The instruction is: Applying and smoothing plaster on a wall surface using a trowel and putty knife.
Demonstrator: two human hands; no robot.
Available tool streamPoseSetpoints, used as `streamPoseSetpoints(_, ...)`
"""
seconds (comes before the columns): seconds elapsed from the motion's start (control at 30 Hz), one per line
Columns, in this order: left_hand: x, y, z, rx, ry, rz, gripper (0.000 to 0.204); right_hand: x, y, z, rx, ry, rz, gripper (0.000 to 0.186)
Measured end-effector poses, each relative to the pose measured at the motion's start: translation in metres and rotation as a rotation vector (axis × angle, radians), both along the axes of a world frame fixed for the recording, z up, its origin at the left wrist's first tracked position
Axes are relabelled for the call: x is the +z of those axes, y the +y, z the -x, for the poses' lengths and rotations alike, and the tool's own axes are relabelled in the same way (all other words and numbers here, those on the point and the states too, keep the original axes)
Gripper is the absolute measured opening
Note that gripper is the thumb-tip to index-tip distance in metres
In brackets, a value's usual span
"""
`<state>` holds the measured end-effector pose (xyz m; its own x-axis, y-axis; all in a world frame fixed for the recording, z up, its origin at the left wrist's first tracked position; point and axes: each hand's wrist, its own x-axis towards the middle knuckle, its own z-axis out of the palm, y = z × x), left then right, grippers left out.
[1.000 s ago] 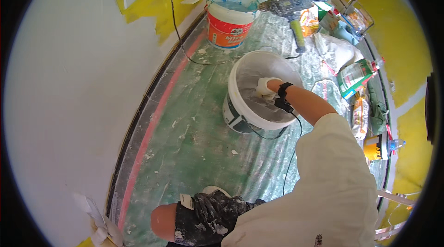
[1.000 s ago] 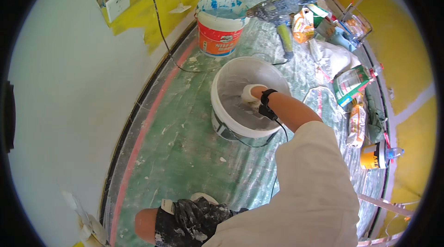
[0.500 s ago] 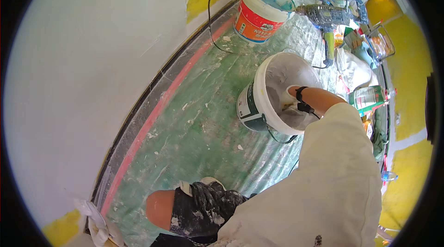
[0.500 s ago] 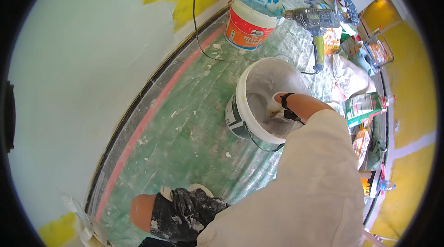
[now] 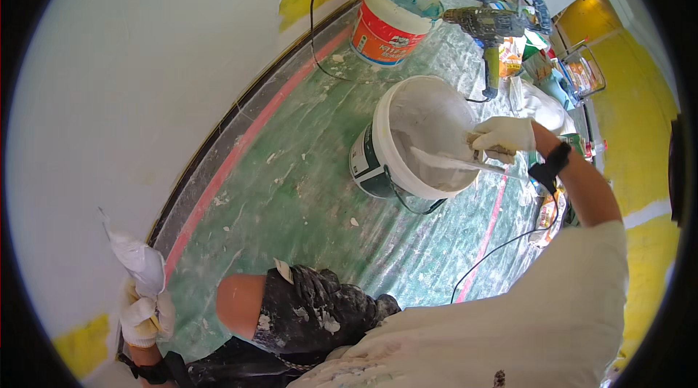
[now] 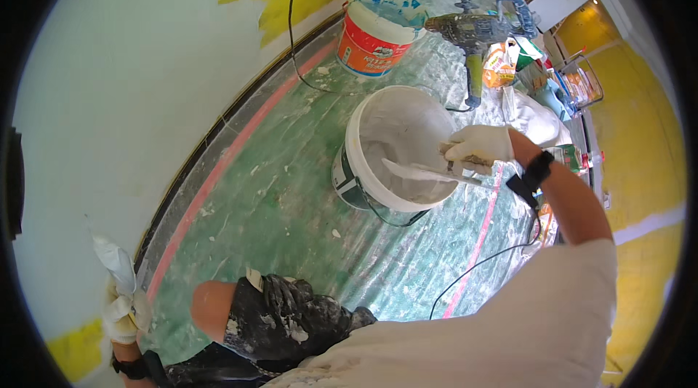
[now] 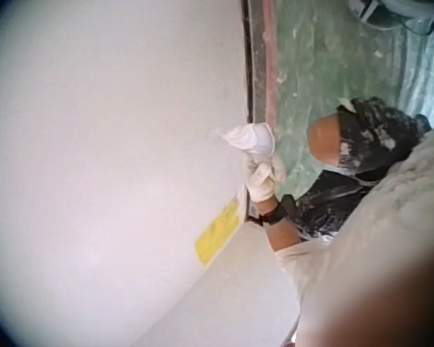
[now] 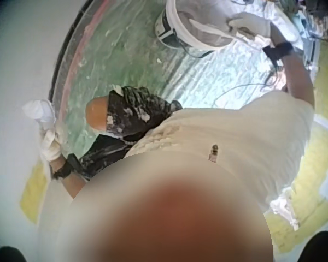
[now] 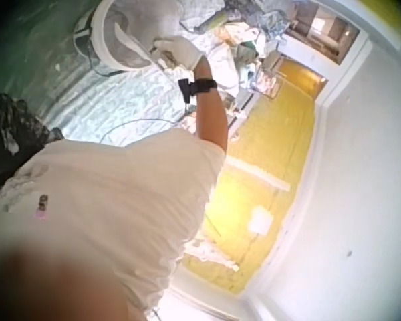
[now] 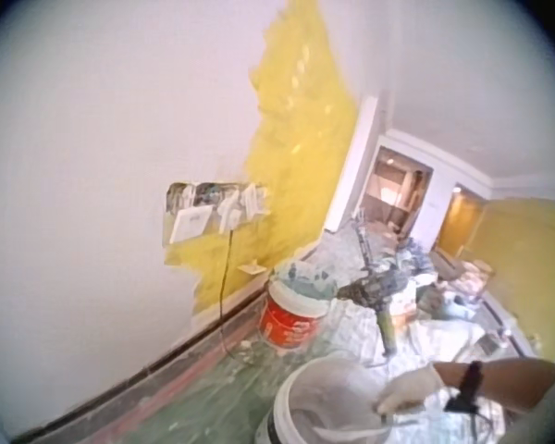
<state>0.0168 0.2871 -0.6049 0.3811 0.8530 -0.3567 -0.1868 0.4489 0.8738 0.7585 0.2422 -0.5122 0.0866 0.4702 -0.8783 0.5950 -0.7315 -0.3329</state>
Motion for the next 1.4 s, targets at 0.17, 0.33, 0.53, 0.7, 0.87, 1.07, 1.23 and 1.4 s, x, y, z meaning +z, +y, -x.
streamPoseSetpoints(0.17,0.016,0.009,-0.032,-0.101,0.011,0.003,0.068,0.001,-0.047,0.044,0.041,-0.136,-0.480,0.036)
streamPoseSetpoints(0.33,0.037,0.018,-0.049,-0.449,0.068,0.029,0.058,-0.007,-0.024,0.130,0.122,0.136,-0.715,0.040)
streamPoseSetpoints(0.53,0.033,0.010,-0.015,-0.725,0.145,0.019,0.034,-0.051,0.077,0.341,0.524,0.721,-0.874,0.034)
streamPoseSetpoints(0.7,0.002,-0.068,0.067,-0.392,-0.036,0.026,0.034,-0.080,0.117,0.482,0.830,0.869,-0.850,0.025)
streamPoseSetpoints(0.87,0.010,-0.164,0.126,-0.145,-0.108,0.063,0.036,-0.100,0.112,0.555,1.089,0.748,-0.811,0.028)
streamPoseSetpoints(1.07,0.031,-0.205,0.129,0.065,-0.078,-0.018,0.034,-0.136,0.097,0.518,0.925,0.530,-0.832,0.023)
streamPoseSetpoints(1.23,0.105,-0.238,0.130,0.188,0.072,-0.120,0.027,-0.111,0.092,0.478,0.917,1.213,-0.197,0.027)
streamPoseSetpoints(1.4,0.125,-0.269,0.126,0.491,0.059,-0.229,0.030,-0.061,-0.031,0.571,0.898,1.154,-0.663,0.025)
